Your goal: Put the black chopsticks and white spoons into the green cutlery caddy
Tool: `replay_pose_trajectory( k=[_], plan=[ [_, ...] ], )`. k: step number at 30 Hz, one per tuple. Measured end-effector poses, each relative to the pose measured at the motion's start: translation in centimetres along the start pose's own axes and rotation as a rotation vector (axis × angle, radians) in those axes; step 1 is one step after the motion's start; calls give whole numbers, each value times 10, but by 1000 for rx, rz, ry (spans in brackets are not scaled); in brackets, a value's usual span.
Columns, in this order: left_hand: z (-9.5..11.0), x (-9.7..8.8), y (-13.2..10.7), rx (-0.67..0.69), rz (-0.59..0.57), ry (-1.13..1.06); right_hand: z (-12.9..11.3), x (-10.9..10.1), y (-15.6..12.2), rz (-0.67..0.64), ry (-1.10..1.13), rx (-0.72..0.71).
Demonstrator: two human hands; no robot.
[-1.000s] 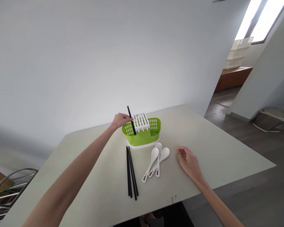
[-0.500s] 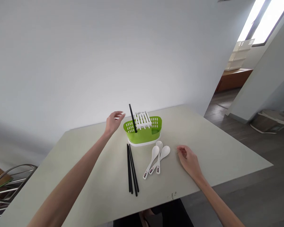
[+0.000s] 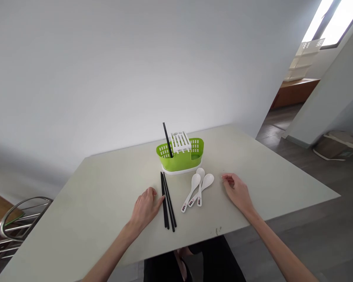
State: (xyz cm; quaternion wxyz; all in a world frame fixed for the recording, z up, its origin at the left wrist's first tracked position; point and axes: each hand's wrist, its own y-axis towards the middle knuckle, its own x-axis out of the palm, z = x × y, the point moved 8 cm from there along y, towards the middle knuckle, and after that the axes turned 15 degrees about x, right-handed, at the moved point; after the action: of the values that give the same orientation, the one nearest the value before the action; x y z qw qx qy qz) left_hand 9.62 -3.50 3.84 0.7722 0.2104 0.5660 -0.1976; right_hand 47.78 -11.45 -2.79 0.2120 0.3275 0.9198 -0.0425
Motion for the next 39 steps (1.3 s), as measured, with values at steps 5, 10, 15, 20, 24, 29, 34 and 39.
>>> replay_pose_trajectory(
  k=[5,10,15,20,24,29,34,39],
  plan=[
    [-1,-2,-1,-25,-32,43,0,-2,-1,11,8,6],
    [-2,-4,5,-59,-108,37,2,-3,0,8,1,5],
    [5,-2,7,-78,-146,33,2,-3,-1,-4,-13,-3],
    [5,0,8,-73,-169,54,2,-4,-1,-3,-6,8],
    [6,0,7,-59,-160,21,2,-4,-1,-1,-4,11],
    [12,2,7,-62,-123,16,2,-5,-1,-3,-5,25],
    [18,2,9,-60,-139,44,3,-5,-1,-3,-15,24],
    [15,-10,14,-73,-247,171,3,-6,0,0,-10,18]
  ],
)
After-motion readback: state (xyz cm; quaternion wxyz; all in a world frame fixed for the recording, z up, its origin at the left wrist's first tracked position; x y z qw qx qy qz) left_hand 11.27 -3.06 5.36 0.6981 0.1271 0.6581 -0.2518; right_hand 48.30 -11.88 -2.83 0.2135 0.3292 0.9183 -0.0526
